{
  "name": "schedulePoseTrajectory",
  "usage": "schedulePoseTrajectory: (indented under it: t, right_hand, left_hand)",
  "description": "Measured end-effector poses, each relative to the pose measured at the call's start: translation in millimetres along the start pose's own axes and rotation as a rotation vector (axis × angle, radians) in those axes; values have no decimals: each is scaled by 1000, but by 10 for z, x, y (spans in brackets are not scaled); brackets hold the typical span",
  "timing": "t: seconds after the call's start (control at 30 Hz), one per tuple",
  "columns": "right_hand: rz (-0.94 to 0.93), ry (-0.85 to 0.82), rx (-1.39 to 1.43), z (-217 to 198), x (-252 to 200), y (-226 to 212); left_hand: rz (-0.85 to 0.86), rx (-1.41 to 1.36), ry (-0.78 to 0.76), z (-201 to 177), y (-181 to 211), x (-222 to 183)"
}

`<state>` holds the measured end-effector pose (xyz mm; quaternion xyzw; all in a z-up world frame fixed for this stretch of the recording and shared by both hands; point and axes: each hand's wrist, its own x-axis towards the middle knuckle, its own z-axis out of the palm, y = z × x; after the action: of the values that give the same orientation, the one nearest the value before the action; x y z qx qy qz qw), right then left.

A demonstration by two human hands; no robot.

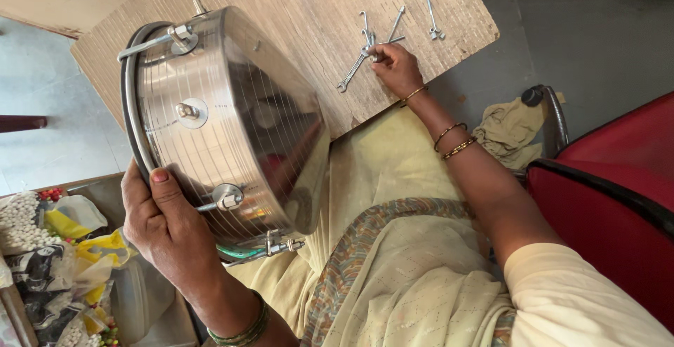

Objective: The person attaches metal hardware and tension rods to the side of a snare drum shell by hand and using a small wrench.

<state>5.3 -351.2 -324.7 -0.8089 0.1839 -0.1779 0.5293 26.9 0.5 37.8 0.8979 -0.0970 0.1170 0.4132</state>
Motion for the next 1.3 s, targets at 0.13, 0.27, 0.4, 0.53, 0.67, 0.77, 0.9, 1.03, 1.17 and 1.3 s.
schedulePoseTrajectory:
  t: [0.13,0.27,0.4,0.53,0.67,0.77,0.9,1.03,1.17,1.3]
  right_hand:
    - [-20,59,63,14,113,104]
    - [-55,188,-14,-102,348,12]
    - [157,219,183,-278,453,-182]
    - [298,131,167,-310,375,-129]
    - [123,112,-69,-212,256,151]
    - [118,187,-118,-152,261,308]
    - [118,210,-238,-162,226,341]
    - [362,40,-385,-63,77,66]
    - [183,45,-519,66,-65,-86]
    - [314,-3,-568,103,-11,83]
  left_hand:
    - [-11,12,11,-18,-45,-9]
    - [27,-10,22,-33,-117,-28]
    - [38,-21,33,-55,-152,-47]
    - [48,-17,44,-54,-116,-35]
    - [7,-14,46,-50,-93,-42]
    - [-46,-33,34,-46,-93,-54]
    - [56,-61,34,-31,-116,-62]
    - [68,-9,38,-20,-124,-101]
    - [-15,-117,55,11,-109,-144]
    - [-23,-116,23,-12,-98,-195]
